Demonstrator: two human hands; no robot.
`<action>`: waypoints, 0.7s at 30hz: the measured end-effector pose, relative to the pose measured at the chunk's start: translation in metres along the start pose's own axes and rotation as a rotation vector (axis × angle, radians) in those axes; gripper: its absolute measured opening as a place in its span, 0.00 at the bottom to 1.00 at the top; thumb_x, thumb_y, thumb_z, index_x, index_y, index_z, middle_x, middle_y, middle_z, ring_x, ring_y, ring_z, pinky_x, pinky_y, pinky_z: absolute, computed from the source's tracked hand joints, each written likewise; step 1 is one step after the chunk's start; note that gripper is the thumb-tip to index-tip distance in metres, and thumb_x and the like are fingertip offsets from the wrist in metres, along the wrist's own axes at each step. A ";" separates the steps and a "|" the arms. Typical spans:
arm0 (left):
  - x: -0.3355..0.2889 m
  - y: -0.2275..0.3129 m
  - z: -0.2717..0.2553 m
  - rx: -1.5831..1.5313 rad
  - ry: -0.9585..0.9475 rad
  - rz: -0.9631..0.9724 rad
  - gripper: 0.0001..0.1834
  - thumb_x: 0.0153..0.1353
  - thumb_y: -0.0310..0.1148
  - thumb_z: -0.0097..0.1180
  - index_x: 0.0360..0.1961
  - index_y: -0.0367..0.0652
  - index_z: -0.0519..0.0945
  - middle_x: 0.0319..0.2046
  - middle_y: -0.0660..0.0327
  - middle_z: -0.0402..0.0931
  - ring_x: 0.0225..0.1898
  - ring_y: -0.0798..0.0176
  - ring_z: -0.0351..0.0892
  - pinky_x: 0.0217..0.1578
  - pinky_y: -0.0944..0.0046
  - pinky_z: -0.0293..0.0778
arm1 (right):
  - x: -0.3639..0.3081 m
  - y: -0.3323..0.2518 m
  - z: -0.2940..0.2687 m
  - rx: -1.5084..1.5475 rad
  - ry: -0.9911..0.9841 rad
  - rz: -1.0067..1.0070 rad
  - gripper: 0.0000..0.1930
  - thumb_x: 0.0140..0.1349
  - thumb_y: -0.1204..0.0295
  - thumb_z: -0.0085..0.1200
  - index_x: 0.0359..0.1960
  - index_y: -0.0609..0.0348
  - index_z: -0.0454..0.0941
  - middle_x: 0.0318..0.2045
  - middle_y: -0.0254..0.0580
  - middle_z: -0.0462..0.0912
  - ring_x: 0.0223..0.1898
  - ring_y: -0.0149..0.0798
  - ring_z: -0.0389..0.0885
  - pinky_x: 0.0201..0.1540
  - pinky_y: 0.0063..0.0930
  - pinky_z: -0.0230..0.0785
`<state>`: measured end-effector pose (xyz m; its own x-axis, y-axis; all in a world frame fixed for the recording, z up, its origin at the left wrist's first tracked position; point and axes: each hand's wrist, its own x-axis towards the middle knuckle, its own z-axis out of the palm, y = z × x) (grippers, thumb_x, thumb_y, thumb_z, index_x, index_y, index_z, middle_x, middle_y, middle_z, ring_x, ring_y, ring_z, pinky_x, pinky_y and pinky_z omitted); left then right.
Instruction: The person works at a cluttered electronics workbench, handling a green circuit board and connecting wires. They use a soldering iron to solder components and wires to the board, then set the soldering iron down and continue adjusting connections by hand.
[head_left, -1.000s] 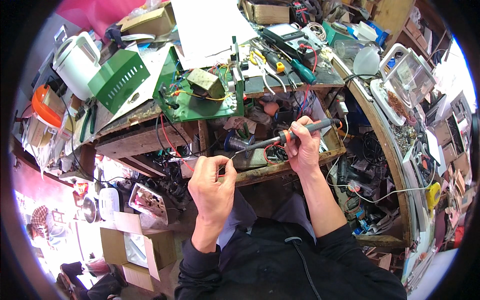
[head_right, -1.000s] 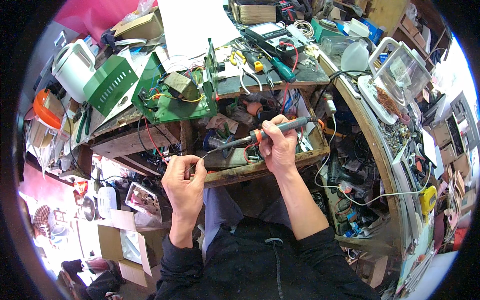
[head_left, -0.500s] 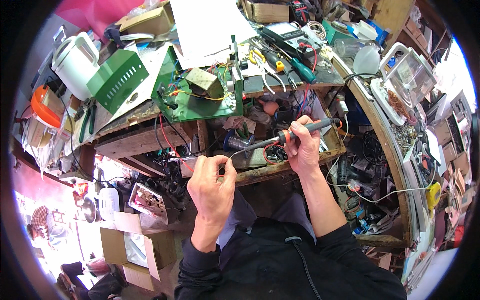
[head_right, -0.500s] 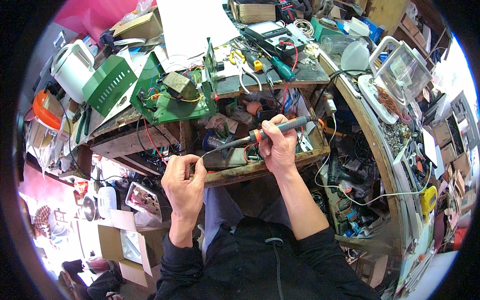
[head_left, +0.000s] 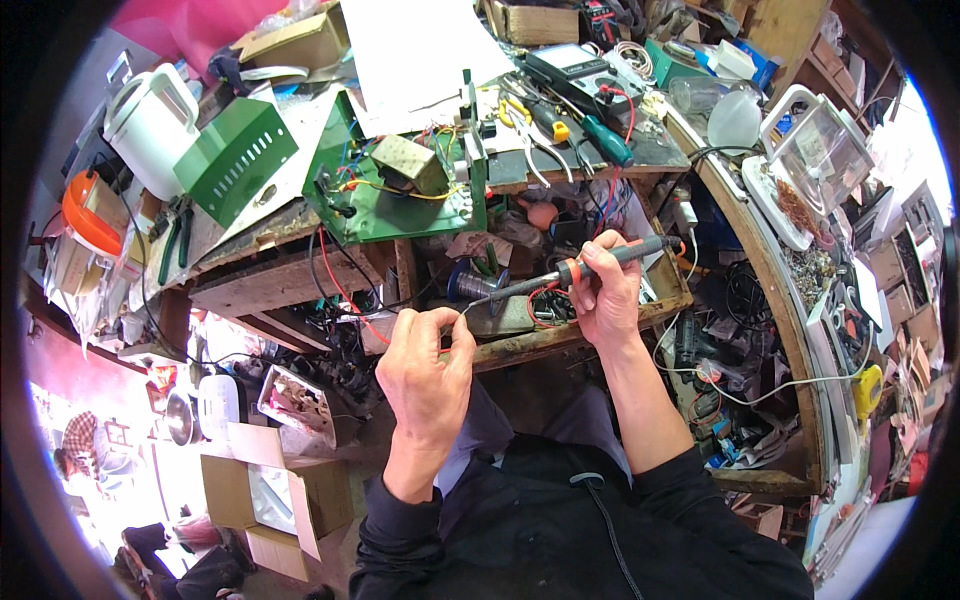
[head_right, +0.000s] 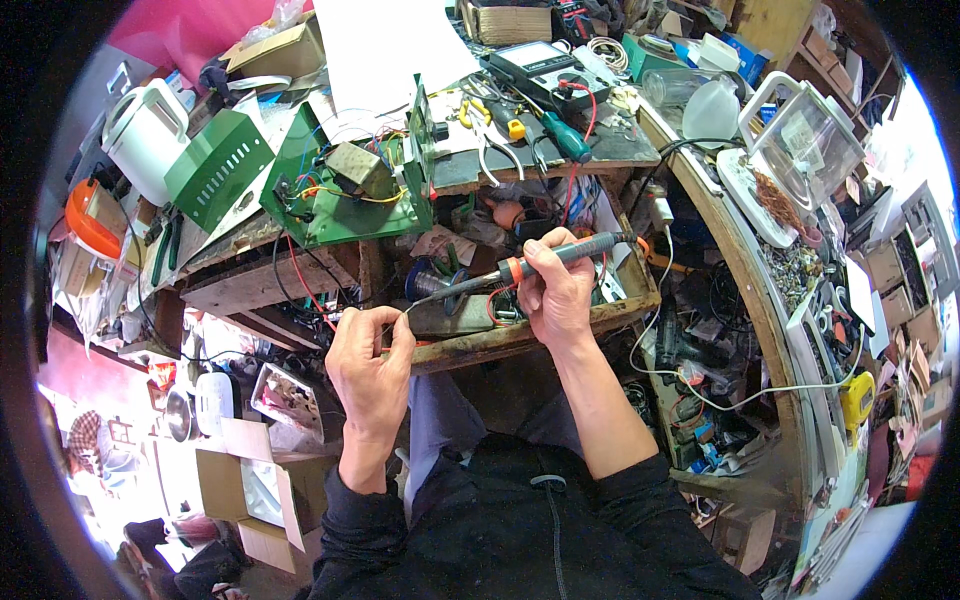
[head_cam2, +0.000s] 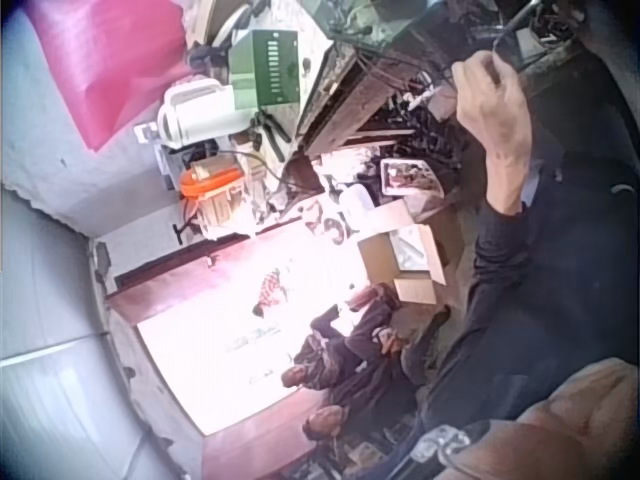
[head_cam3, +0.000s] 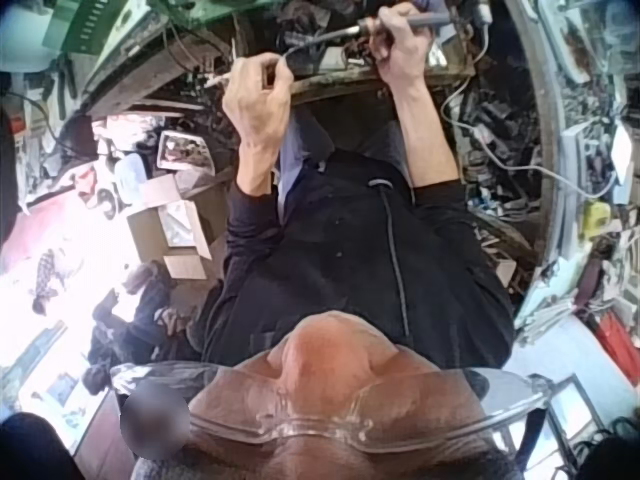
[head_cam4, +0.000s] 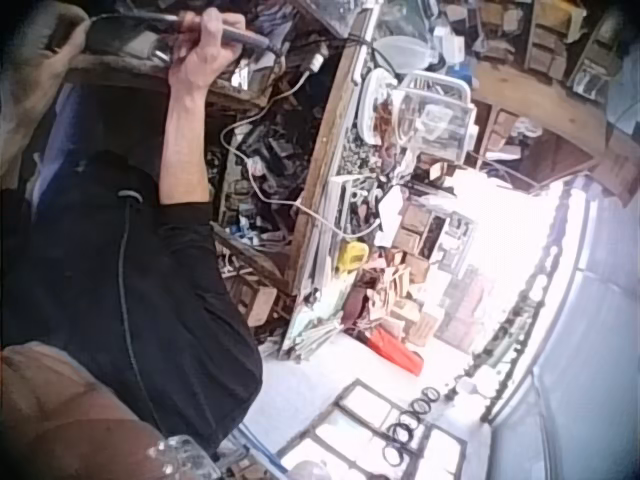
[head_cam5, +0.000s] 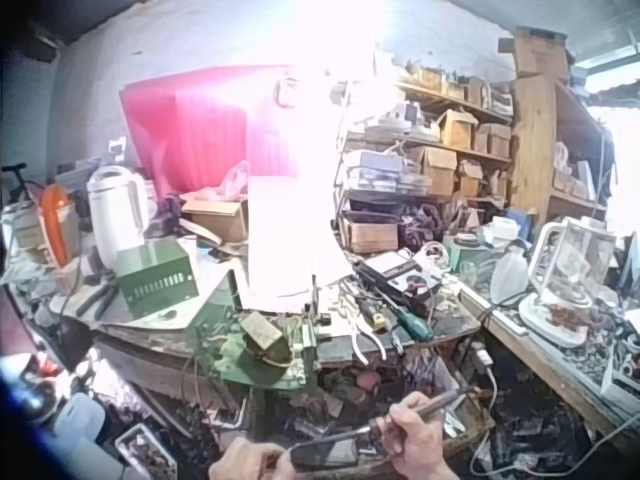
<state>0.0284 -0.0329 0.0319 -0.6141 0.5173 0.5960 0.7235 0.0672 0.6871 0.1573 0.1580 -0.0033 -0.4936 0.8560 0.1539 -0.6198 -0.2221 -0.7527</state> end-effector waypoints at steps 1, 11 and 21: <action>0.000 0.000 0.000 0.006 0.000 0.000 0.05 0.58 0.20 0.68 0.34 0.38 0.83 0.26 0.62 0.71 0.24 0.68 0.67 0.26 0.64 0.64 | 0.000 -0.001 0.001 -0.006 0.001 0.000 0.11 0.68 0.72 0.65 0.31 0.51 0.73 0.20 0.30 0.78 0.10 0.21 0.66 0.11 0.19 0.57; -0.001 -0.002 0.001 0.031 0.007 0.017 0.05 0.58 0.20 0.68 0.33 0.39 0.83 0.27 0.61 0.72 0.24 0.66 0.69 0.27 0.63 0.66 | -0.002 -0.004 0.006 -0.025 0.019 0.009 0.11 0.68 0.72 0.65 0.31 0.51 0.73 0.19 0.32 0.79 0.10 0.22 0.66 0.11 0.20 0.56; -0.002 -0.002 0.000 0.053 -0.003 0.026 0.05 0.58 0.20 0.68 0.33 0.39 0.83 0.26 0.61 0.71 0.24 0.66 0.69 0.27 0.63 0.65 | -0.001 -0.003 0.003 -0.016 0.002 0.006 0.11 0.67 0.71 0.65 0.31 0.51 0.73 0.19 0.32 0.79 0.10 0.22 0.66 0.11 0.20 0.56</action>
<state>0.0277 -0.0342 0.0292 -0.5941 0.5220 0.6120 0.7547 0.0985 0.6486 0.1577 0.1568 0.0003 -0.4961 0.8557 0.1475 -0.6067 -0.2200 -0.7639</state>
